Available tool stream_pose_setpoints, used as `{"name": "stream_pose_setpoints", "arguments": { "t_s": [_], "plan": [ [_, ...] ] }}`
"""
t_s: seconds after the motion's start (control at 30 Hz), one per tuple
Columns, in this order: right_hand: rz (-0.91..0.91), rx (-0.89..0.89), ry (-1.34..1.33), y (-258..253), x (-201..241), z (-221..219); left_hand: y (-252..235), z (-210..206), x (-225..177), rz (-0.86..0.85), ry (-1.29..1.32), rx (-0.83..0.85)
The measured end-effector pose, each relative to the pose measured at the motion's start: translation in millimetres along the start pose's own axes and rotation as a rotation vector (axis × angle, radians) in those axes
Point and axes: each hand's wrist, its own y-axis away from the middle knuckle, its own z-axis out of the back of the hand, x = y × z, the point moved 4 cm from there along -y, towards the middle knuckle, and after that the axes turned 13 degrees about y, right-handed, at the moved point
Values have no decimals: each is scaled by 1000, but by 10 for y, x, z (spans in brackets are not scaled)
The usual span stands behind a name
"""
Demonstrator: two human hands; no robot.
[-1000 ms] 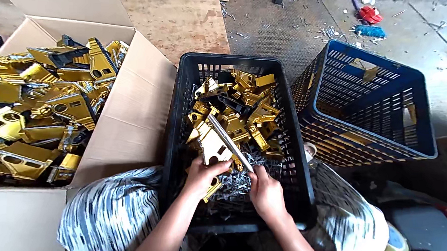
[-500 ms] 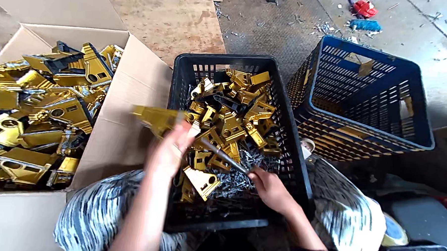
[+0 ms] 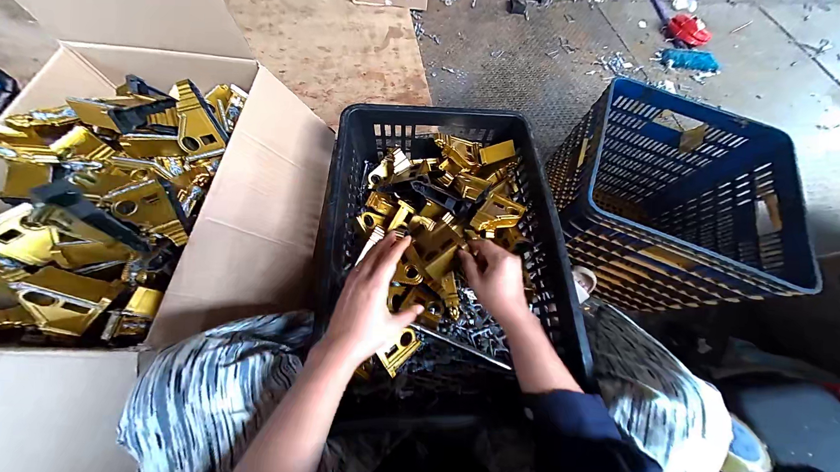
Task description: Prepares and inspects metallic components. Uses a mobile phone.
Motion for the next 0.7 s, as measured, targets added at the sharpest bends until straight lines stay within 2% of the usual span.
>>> {"name": "stream_pose_setpoints", "arguments": {
  "t_s": [0.1, 0.17, 0.23, 0.3, 0.37, 0.43, 0.53, 0.7],
  "plan": [
    [414, -25, -100, 46, 315, 453, 55, -119, -185, -196, -119, 2],
    [480, 71, -330, 79, 456, 577, 83, -211, -236, -204, 20, 21],
    [349, 221, -391, 67, 361, 501, 82, -295, -162, -21, 226, 17],
    [135, 407, -82, 65, 87, 291, 82, -289, -74, 163, 371, -65],
    [-133, 723, 275, 166, -201, -49, 65, -246, 27, 310, 587, -112],
    [-306, 914, 411, 370, -352, -359, 80, -237, 70, 377, 846, -126],
    [-338, 935, 439, 476, -333, -498, 117, -264, 51, 434, 1070, -162],
    [-219, 724, 217, 368, -328, -156, 175, -326, 83, 553, 1158, -247]
  ]
}}
